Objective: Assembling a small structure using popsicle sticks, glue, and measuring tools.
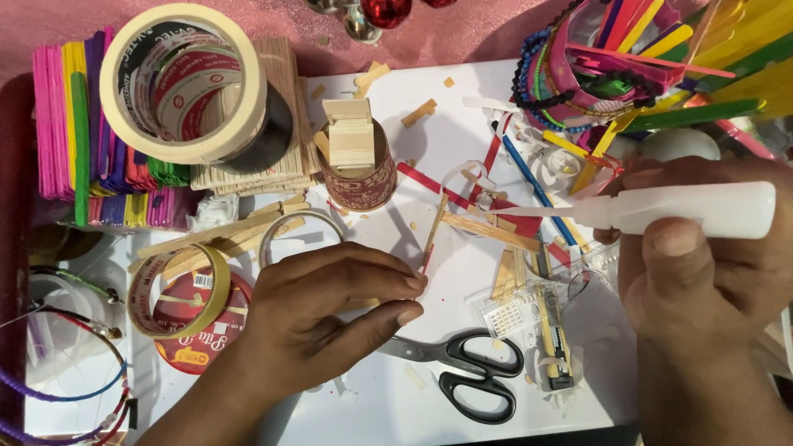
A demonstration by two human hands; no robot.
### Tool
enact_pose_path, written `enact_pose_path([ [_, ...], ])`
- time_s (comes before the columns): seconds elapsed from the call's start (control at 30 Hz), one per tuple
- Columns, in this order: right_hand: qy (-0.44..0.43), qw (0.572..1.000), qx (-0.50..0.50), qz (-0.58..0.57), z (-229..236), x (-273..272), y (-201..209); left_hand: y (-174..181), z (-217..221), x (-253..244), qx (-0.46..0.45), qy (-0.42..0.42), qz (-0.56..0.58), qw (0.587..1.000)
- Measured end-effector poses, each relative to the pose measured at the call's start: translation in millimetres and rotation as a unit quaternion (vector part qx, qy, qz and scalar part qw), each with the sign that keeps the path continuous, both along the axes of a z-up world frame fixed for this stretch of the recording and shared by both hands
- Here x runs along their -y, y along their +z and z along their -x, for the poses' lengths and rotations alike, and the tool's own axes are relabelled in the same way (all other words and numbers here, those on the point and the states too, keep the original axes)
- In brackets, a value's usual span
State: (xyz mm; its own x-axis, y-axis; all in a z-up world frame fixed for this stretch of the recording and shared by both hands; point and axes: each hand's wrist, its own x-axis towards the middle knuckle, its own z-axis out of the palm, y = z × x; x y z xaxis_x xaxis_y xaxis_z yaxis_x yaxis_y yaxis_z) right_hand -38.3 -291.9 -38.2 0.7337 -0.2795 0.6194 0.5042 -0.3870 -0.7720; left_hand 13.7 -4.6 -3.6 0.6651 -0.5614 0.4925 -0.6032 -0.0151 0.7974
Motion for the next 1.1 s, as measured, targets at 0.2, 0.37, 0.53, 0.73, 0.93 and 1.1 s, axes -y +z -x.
enact_pose_path([
  [0.2,-0.001,1.0,0.002,0.002,-0.4,-3.2,2.3,-0.2,-0.1,0.7,0.003,0.0,0.001,1.0],
  [0.37,0.007,1.0,-0.02,-0.019,2.3,-2.2,2.0,-0.4,-0.1,0.2,0.003,0.0,-0.002,1.0],
  [0.53,-0.004,0.999,-0.03,-0.03,0.1,3.5,0.5,-0.5,0.2,-1.2,-0.007,0.005,-0.01,1.0],
  [0.73,-0.012,0.955,-0.141,-0.26,-13.7,-1.7,18.1,2.1,-2.4,-4.1,-0.002,0.021,-0.018,1.0],
  [0.93,0.013,0.908,-0.157,-0.389,-32.6,-5.5,17.1,3.3,-5.6,-10.1,-0.007,0.022,-0.04,0.999],
  [1.1,0.075,0.916,-0.213,-0.331,-41.0,-1.7,-4.6,9.4,-8.0,-17.8,-0.052,-0.024,-0.041,0.997],
])
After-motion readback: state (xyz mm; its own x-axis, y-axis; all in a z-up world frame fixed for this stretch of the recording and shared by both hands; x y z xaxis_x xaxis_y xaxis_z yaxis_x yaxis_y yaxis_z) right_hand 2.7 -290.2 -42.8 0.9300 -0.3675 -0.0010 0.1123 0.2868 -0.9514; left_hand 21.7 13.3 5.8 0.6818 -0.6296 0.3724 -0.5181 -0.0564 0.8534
